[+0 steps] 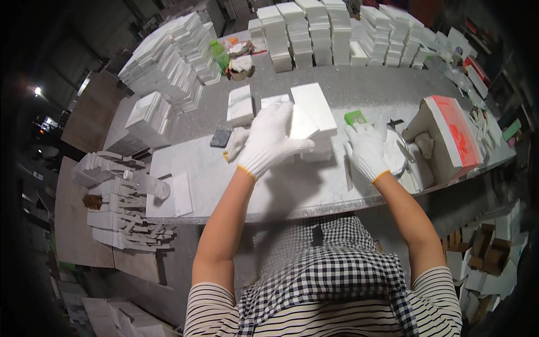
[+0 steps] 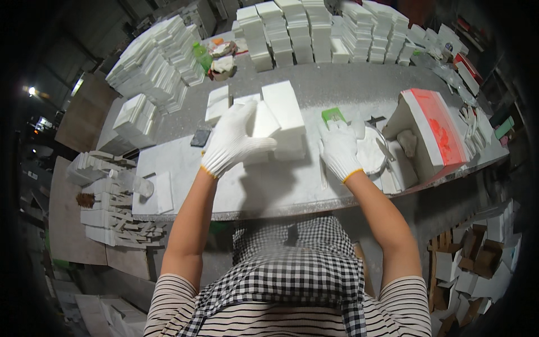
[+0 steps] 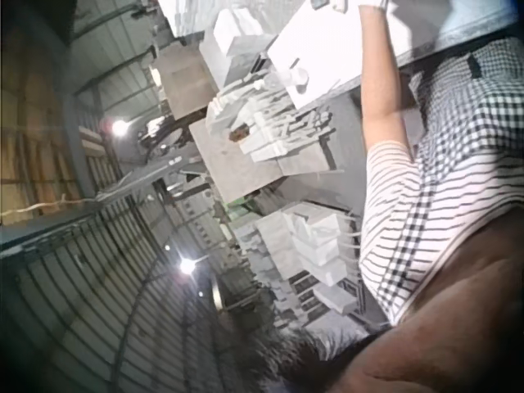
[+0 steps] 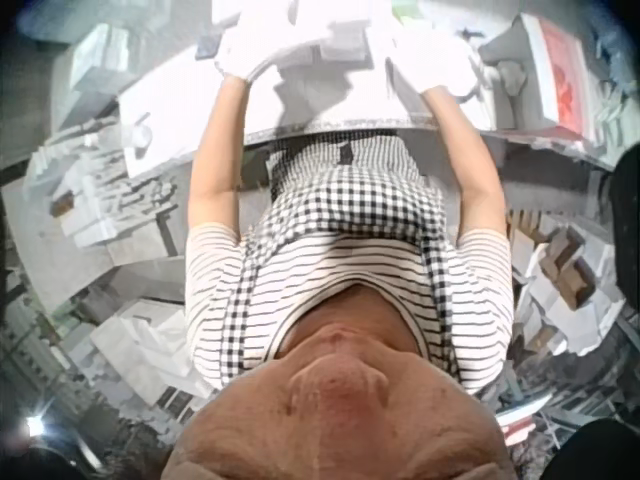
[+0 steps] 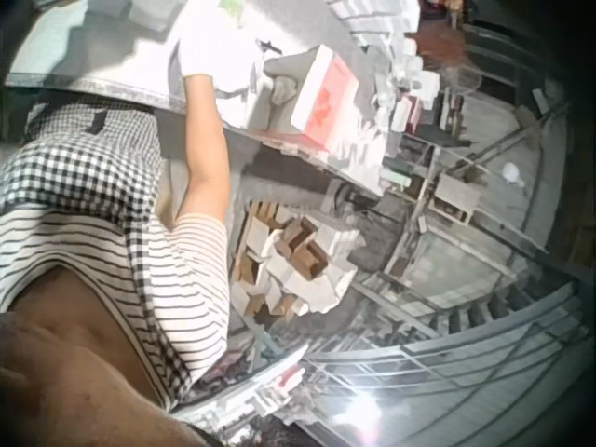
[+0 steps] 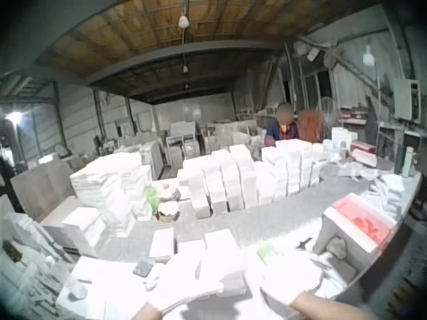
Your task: The person repeatedly picks up white rectangular tiles, scrapes their edges with a metal tool, and wipes them with a green sponge. The person stacks finished tiles on the table while working in a warehouse-like setting.
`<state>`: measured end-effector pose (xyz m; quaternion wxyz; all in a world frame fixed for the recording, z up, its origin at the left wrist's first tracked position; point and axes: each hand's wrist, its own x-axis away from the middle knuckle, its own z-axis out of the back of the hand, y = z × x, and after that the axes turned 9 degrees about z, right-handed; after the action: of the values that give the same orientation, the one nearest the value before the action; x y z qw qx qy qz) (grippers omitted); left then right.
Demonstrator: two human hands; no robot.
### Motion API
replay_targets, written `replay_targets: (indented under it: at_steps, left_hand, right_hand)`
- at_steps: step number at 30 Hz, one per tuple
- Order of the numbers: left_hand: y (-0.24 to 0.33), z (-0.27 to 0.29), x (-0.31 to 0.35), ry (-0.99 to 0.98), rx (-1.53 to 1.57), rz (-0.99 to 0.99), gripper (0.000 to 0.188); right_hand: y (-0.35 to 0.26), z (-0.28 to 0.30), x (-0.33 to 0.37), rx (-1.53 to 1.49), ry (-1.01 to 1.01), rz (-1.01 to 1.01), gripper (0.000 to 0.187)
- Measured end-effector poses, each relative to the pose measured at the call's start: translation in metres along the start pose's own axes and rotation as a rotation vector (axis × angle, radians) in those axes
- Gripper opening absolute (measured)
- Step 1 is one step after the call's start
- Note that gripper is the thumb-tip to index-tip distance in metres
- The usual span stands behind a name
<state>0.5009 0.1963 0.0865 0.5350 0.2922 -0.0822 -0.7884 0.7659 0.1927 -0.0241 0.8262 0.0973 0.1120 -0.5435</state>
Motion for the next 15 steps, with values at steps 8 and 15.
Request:
replay_targets:
  at_steps: [8, 15]
  left_hand:
    - [0.012, -0.046, -0.089, -0.216, -0.205, -0.037, 0.064]
    - [0.009, -0.06, -0.108, -0.31, -0.185, -0.116, 0.065]
  right_hand:
    - [0.046, -0.085, -0.076, 0.055, -0.084, -0.047, 0.043]
    - [0.053, -0.075, -0.078, 0.013, -0.263, -0.156, 0.046]
